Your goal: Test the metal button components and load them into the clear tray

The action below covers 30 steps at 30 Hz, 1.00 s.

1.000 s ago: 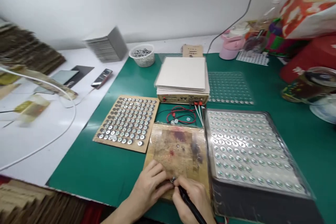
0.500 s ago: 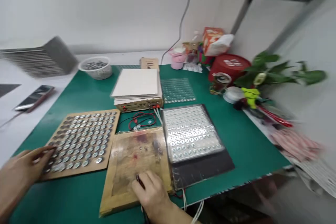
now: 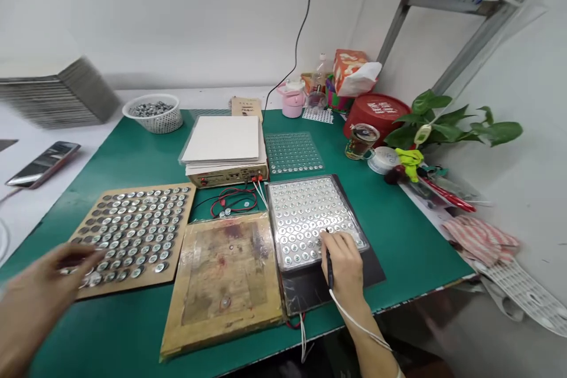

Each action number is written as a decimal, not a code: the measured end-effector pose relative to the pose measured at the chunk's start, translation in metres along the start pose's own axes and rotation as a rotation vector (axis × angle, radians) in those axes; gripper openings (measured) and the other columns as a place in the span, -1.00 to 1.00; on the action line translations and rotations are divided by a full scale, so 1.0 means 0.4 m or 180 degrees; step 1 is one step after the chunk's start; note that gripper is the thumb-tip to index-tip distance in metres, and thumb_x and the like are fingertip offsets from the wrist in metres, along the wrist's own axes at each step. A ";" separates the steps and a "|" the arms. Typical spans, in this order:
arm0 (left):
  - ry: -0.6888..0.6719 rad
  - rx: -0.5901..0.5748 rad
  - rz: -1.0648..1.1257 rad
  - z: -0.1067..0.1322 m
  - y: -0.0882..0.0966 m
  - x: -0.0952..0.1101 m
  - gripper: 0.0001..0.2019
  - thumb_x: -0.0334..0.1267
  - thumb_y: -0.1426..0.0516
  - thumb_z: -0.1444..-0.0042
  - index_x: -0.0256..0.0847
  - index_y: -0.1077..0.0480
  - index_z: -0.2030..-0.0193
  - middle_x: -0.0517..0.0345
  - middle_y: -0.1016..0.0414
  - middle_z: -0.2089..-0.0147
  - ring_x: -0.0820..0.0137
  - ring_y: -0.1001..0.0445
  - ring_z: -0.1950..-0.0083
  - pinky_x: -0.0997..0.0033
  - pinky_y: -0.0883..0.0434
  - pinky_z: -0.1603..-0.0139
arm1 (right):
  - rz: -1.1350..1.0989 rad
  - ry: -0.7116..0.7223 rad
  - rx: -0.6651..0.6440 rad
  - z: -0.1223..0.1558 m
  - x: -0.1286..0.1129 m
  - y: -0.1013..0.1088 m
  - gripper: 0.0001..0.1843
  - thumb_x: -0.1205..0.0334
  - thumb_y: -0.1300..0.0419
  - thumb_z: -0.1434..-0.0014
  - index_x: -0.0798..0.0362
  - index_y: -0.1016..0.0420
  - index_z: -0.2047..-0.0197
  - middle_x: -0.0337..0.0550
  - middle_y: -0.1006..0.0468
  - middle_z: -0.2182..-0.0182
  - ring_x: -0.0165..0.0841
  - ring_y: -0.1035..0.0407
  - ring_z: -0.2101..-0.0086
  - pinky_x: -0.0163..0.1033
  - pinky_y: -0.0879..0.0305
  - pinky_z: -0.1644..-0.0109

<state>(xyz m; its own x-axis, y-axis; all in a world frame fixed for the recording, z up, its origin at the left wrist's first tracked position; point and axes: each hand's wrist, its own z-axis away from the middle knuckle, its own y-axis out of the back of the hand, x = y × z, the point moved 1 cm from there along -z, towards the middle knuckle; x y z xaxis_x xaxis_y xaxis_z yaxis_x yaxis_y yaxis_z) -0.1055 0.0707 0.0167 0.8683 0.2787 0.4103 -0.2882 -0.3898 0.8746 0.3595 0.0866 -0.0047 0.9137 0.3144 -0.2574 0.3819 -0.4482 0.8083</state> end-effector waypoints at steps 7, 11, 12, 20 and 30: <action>-0.1660 -0.1239 0.1259 0.296 -0.140 0.279 -0.76 -0.16 -0.06 -0.25 -0.17 -0.41 0.40 0.18 -0.44 0.45 0.42 -0.41 0.39 0.51 -0.36 0.40 | -0.1930 -0.0622 -0.0295 0.019 -0.178 -0.013 -0.84 0.30 -0.14 -0.21 0.02 -0.48 0.14 -0.16 -0.62 0.32 -0.31 -0.53 0.35 -0.30 -0.44 0.26; -0.1827 -0.0934 0.1085 0.325 -0.163 0.289 -0.80 -0.22 -0.05 -0.27 -0.19 -0.40 0.36 0.14 -0.39 0.43 0.38 -0.33 0.37 0.44 -0.32 0.39 | -0.2763 -0.0376 -0.1213 0.051 -0.315 -0.060 -0.86 0.29 -0.10 -0.10 0.00 -0.49 0.41 -0.28 -0.56 0.57 -0.37 -0.46 0.58 -0.36 -0.34 0.50; -0.1860 -0.0922 0.1095 0.323 -0.163 0.286 -0.81 -0.23 -0.05 -0.27 -0.19 -0.41 0.33 0.14 -0.39 0.43 0.38 -0.33 0.37 0.44 -0.32 0.39 | -0.2757 -0.0372 -0.1250 0.056 -0.330 -0.069 -0.84 0.29 -0.09 -0.08 0.01 -0.49 0.44 -0.28 -0.54 0.59 -0.37 -0.45 0.59 -0.35 -0.32 0.51; -0.1872 -0.1034 0.1141 0.316 -0.169 0.279 -0.86 -0.25 -0.07 -0.26 -0.19 -0.43 0.26 0.14 -0.38 0.41 0.36 -0.31 0.35 0.40 -0.30 0.40 | -0.2442 -0.0400 -0.1900 0.059 -0.328 -0.093 -0.80 0.34 -0.06 -0.10 0.06 -0.50 0.43 -0.24 -0.56 0.55 -0.39 -0.46 0.52 -0.37 -0.29 0.41; -0.1451 -0.0631 0.0743 0.214 -0.071 0.200 -0.82 -0.22 -0.07 -0.26 -0.18 -0.45 0.30 0.13 -0.47 0.33 0.36 -0.36 0.26 0.37 -0.33 0.25 | -0.2234 0.0180 -0.1508 0.081 -0.305 -0.117 -0.85 0.33 -0.09 -0.21 0.00 -0.48 0.35 -0.25 -0.55 0.54 -0.38 -0.49 0.55 -0.42 -0.37 0.51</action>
<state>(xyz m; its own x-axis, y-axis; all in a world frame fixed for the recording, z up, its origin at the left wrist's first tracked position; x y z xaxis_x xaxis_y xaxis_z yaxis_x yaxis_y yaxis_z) 0.0066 0.0289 0.0025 0.8464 -0.2212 0.4844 -0.5265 -0.2105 0.8237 0.2348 0.0423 -0.0282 0.4735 0.4356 -0.7656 0.7478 0.2605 0.6107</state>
